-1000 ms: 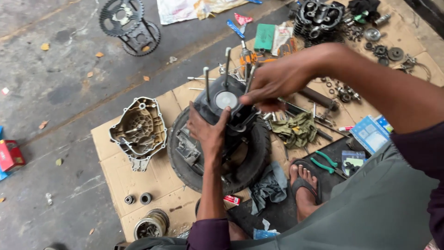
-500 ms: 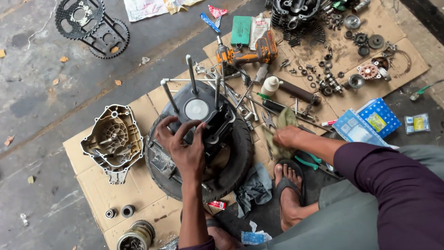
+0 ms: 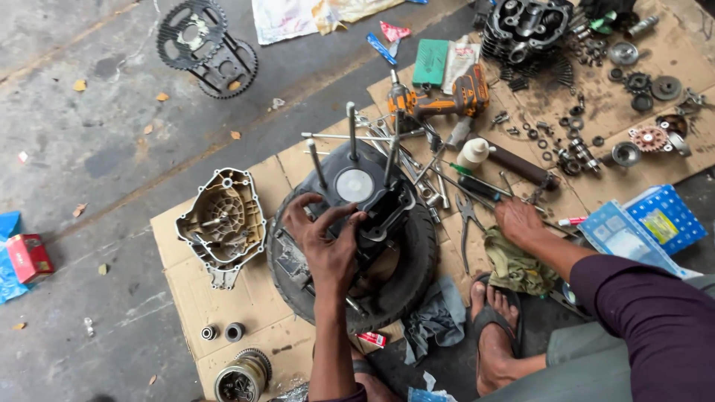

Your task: The recorder is repairing a motorcycle engine, specifically placing a gasket onto the cylinder block and preparing components for assembly.

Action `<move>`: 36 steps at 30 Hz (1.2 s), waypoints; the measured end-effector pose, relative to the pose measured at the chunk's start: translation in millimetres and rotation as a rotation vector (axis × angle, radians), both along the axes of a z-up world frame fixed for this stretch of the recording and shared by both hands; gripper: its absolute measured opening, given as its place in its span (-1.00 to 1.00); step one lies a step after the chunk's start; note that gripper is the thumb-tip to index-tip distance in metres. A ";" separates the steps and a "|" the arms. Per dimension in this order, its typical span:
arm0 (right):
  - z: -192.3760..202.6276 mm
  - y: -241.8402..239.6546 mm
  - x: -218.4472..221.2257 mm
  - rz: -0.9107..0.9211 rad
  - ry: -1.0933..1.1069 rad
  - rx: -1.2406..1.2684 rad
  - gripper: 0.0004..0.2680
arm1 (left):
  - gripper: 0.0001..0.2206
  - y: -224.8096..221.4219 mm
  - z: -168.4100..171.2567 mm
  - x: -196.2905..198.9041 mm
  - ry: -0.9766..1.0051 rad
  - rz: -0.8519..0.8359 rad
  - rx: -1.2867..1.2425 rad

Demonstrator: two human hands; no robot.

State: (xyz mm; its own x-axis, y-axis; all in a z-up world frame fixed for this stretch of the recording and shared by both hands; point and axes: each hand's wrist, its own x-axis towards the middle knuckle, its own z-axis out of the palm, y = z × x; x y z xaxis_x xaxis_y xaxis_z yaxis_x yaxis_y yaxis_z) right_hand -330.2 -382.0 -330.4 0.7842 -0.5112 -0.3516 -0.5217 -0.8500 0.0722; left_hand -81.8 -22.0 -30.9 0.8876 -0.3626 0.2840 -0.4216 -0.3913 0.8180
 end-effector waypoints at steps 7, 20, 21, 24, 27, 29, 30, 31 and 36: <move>89.5 14.9 38.5 -0.199 -0.035 0.234 -0.75 | -0.83 6.2 10.1 3.4 -0.013 -0.021 0.020; 406.1 113.9 13.5 -0.656 -0.420 0.840 -0.66 | -0.85 12.4 2.1 4.2 0.199 -0.044 -0.008; 407.2 120.7 -4.9 -0.604 -0.443 0.747 -0.61 | -0.84 12.8 -0.5 3.7 0.227 -0.051 -0.056; 384.6 140.1 -48.9 -0.405 -0.636 0.853 -0.56 | -0.85 12.8 -0.7 3.3 0.241 -0.035 -0.086; 410.8 201.8 -21.1 -0.361 -0.405 0.541 -0.59 | -0.86 13.5 -1.8 3.8 0.240 -0.032 -0.095; 413.3 216.8 -8.5 -0.236 -0.493 0.557 -0.59 | -0.86 13.4 -5.3 5.5 0.246 -0.044 -0.103; 414.1 224.9 -2.6 -0.117 -0.595 0.570 -0.59 | -0.86 12.8 -6.5 7.1 0.243 -0.064 -0.111; 415.0 227.4 -0.9 -0.120 -0.593 0.573 -0.59 | -0.86 12.8 -7.9 7.3 0.245 -0.064 -0.107; 415.2 231.2 -3.6 -0.205 -0.459 0.552 -0.55 | -0.85 12.8 -14.9 8.1 0.223 -0.078 -0.146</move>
